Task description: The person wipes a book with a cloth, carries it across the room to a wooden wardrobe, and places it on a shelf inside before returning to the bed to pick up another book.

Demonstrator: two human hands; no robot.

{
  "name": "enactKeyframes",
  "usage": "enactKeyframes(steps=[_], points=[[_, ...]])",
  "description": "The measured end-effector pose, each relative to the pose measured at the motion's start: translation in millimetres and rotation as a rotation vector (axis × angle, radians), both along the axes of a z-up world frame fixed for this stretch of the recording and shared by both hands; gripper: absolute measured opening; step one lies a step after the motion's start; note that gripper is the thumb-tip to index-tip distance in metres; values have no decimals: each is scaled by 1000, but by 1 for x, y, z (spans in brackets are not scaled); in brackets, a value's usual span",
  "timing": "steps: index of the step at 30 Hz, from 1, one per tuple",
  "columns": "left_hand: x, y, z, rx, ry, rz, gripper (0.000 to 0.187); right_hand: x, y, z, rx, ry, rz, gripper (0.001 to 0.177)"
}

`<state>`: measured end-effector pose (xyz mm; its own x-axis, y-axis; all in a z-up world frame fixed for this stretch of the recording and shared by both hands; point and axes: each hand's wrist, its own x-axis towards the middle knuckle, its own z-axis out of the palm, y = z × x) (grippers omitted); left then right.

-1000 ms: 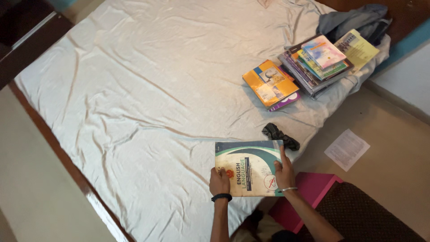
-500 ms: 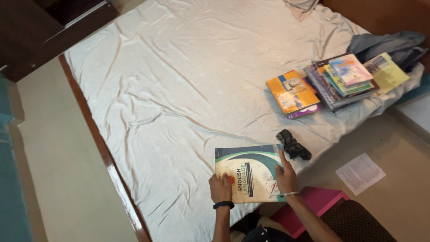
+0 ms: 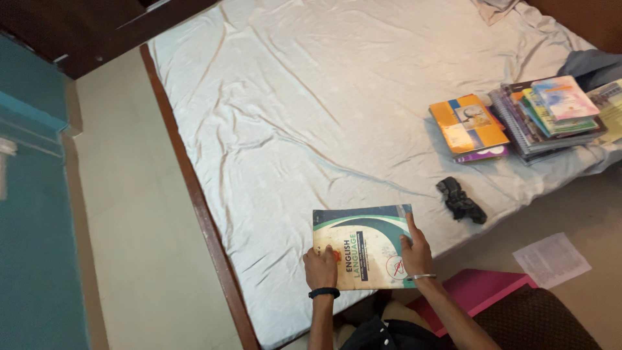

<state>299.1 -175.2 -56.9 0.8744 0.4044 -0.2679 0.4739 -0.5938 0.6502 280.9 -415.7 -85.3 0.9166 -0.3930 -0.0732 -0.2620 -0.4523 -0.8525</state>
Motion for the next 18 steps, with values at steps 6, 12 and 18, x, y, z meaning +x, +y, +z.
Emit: enactKeyframes(steps=[6,12,18], points=[[-35,62,-2,76,4,36,53,-23,61,-3,-6,-42,37,68],[-64,107,7,65,29,77,54,-38,107,-2,21,-9,86,66],[-71,134,14,93,5,152,56,-34,135,8,-20,19,164,68]])
